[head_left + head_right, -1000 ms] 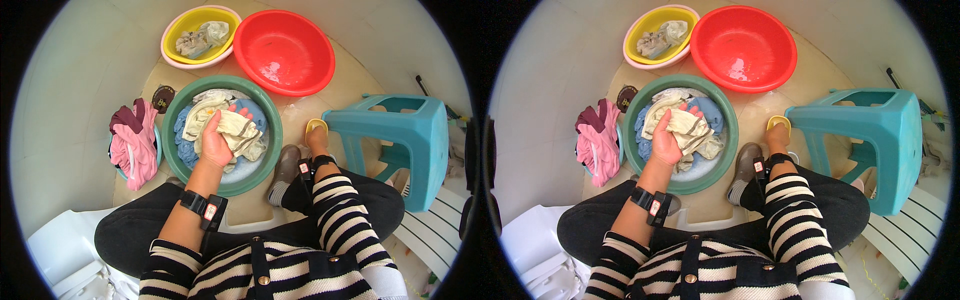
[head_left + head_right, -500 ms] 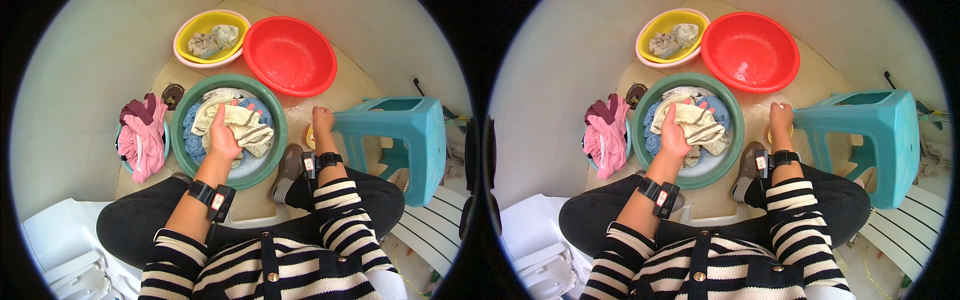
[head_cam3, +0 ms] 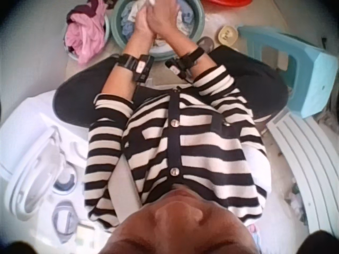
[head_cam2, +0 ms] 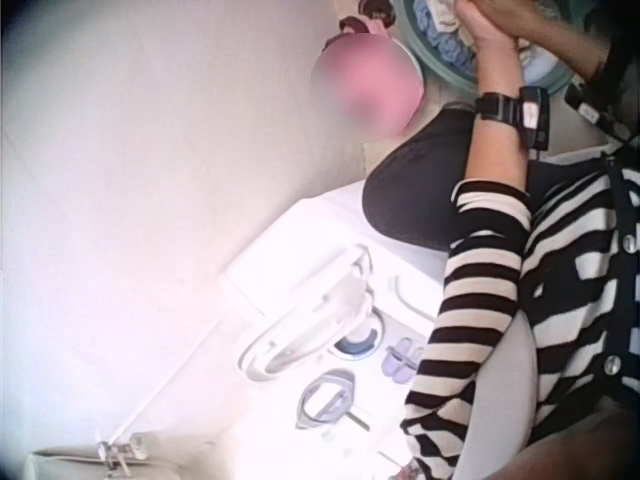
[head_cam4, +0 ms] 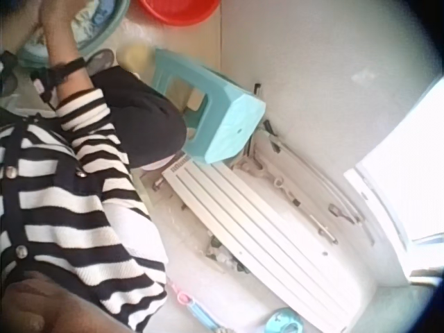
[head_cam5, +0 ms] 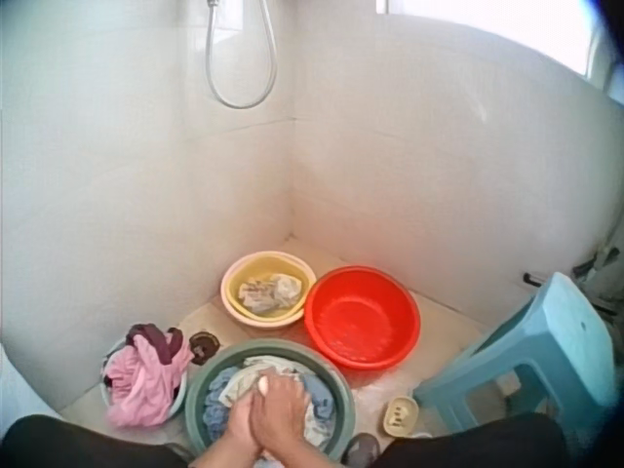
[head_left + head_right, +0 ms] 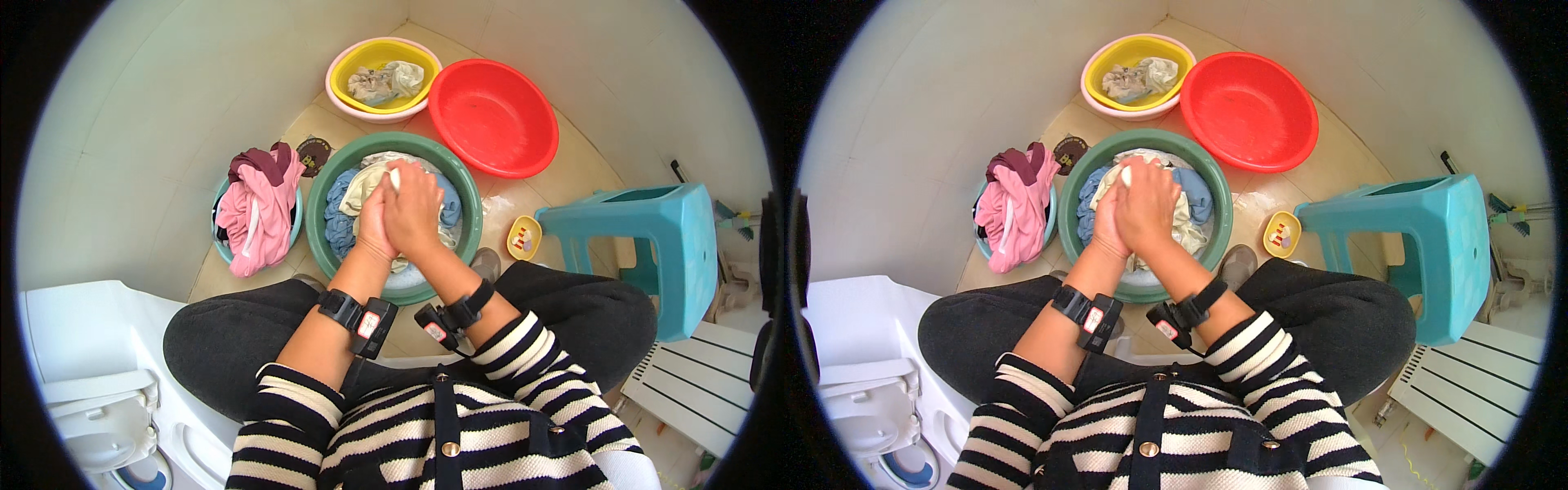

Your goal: The person sits on the floor and washes clothes by hand in a green basin filled with soapy water. They scrub and rinse a light-colored garment, then transfer it to a yellow basin.

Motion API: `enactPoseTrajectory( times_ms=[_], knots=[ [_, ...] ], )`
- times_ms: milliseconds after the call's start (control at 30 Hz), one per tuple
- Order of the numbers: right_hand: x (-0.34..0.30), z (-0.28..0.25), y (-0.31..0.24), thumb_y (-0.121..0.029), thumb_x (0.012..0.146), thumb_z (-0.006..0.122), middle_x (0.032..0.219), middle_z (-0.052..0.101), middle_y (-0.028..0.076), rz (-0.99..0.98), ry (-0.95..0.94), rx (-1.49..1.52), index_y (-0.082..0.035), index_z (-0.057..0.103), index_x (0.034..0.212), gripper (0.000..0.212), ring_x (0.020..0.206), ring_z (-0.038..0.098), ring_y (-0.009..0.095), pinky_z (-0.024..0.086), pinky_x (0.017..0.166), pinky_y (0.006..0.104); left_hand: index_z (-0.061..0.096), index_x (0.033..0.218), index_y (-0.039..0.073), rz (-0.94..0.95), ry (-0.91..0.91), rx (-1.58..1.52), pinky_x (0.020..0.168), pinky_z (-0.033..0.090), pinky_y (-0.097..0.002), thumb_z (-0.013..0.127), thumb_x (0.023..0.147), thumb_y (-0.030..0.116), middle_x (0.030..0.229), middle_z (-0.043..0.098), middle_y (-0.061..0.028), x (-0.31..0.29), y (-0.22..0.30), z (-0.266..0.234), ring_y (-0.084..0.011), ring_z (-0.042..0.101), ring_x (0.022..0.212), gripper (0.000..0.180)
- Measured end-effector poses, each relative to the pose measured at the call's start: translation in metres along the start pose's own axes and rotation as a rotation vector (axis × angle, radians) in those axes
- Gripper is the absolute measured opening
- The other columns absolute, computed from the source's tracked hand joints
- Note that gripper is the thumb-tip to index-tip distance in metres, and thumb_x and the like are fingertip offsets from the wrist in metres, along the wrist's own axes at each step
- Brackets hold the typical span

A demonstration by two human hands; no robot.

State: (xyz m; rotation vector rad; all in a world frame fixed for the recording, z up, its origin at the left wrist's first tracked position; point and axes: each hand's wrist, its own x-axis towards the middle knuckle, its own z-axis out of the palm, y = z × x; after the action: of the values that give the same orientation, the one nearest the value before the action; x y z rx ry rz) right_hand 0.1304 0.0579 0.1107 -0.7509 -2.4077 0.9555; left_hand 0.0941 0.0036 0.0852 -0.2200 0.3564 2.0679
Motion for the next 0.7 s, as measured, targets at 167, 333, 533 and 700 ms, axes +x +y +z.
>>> enactPoseTrajectory(
  times_ms=[167,333,533,700],
  knots=[
    [0.041,0.010,0.038,-0.026,0.091,0.051,0.102,0.064,0.013,0.520,0.055,0.182,-0.014,0.052,0.114,0.026,0.099,0.055,0.037,0.033,0.088,0.0515,0.044,0.134,0.005,0.014,0.012,0.149,0.104,0.037,-0.0382,0.046,0.098,0.026,0.132,0.052,-0.0086,-0.017,-0.010,0.003,-0.0224,0.049,0.121,0.041],
    [0.045,0.008,0.020,-0.027,0.089,0.054,0.097,0.064,0.012,0.265,0.057,0.082,-0.014,0.055,0.105,0.021,0.095,0.056,0.035,0.034,0.086,0.0502,0.042,0.135,0.005,0.020,0.021,0.209,0.106,0.034,-0.0399,0.043,0.099,0.025,0.135,0.049,-0.0100,-0.025,0.005,0.003,-0.0240,0.047,0.123,0.042],
    [0.011,0.014,-0.037,-0.021,0.085,0.059,0.091,0.057,0.010,-0.265,0.000,-0.135,-0.016,0.058,0.098,0.013,0.092,0.051,0.032,0.034,0.081,0.0457,0.040,0.137,0.009,0.033,0.045,0.165,0.106,0.033,-0.0382,0.039,0.099,0.037,0.136,0.047,-0.0066,-0.028,0.012,0.012,-0.0216,0.045,0.125,0.046],
    [0.041,0.013,0.004,-0.026,0.093,0.047,0.093,0.065,0.013,0.195,0.018,0.023,-0.020,0.059,0.108,0.020,0.094,0.060,0.036,0.038,0.082,0.0496,0.037,0.139,0.007,0.016,-0.083,0.128,0.108,0.031,-0.0394,0.033,0.100,0.043,0.138,0.046,-0.0073,-0.039,0.008,0.014,-0.0231,0.043,0.128,0.053]
  ],
)
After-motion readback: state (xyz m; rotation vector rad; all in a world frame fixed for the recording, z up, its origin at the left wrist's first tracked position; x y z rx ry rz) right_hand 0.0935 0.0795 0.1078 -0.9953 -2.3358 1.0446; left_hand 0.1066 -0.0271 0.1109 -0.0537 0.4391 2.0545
